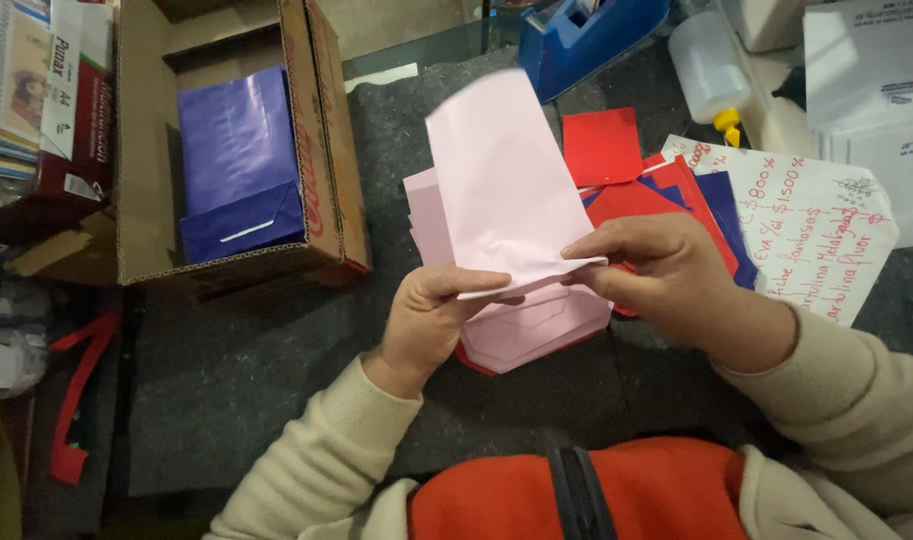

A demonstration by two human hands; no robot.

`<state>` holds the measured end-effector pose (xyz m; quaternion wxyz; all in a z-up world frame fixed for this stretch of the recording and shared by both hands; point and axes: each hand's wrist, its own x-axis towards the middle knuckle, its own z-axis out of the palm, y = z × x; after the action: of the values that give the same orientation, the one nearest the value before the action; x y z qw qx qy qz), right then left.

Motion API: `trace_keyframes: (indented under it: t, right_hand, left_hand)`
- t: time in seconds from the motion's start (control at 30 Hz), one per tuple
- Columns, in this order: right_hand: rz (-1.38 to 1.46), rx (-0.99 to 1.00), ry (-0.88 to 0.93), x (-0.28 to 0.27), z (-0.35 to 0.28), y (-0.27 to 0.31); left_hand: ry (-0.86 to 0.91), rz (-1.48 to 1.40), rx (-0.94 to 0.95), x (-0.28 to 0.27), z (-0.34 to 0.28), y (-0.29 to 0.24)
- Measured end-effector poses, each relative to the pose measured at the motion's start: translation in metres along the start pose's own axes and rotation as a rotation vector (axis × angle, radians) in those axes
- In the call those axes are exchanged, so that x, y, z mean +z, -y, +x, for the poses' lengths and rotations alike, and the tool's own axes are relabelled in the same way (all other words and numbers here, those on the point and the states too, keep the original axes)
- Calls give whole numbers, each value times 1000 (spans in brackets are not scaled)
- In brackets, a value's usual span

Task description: The person folds pink sheets of paper into small rectangular packets by hand. They fold the sides inward, then fold the bottom and top edges up to create a sealed packet, and place the finished items into a cardboard box.

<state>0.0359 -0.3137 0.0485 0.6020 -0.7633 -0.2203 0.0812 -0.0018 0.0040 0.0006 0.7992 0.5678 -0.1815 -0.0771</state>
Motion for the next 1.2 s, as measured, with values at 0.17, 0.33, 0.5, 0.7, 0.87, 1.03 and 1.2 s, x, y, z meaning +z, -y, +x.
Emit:
trace_keyframes:
  t: [0.17,0.33,0.5,0.7,0.87,1.03,1.2]
  right_hand:
    - [-191,-332,18,-6,9,1]
    - [-298,-340,10,-8,9,3]
    - [-148,-229,3,-7,5,4]
    - [-388,-282,-64,-8,4,13]
    - [-350,-305,-49,-5,5,13]
    - [-452,-394,-91,-4,1,9]
    - [-520,-541,-146,-4,-1,9]
  left_hand:
    - [11,20,23,-3,1,-8]
    - [27,54,15,-3,3,-15]
    - [2,197,23,2,2,-19]
    - [26,219,31,2,1,-20]
    - [-17,296,40,5,0,-18]
    - [-34,453,109,9,-5,-25]
    - [-75,549,203,15,-4,-28]
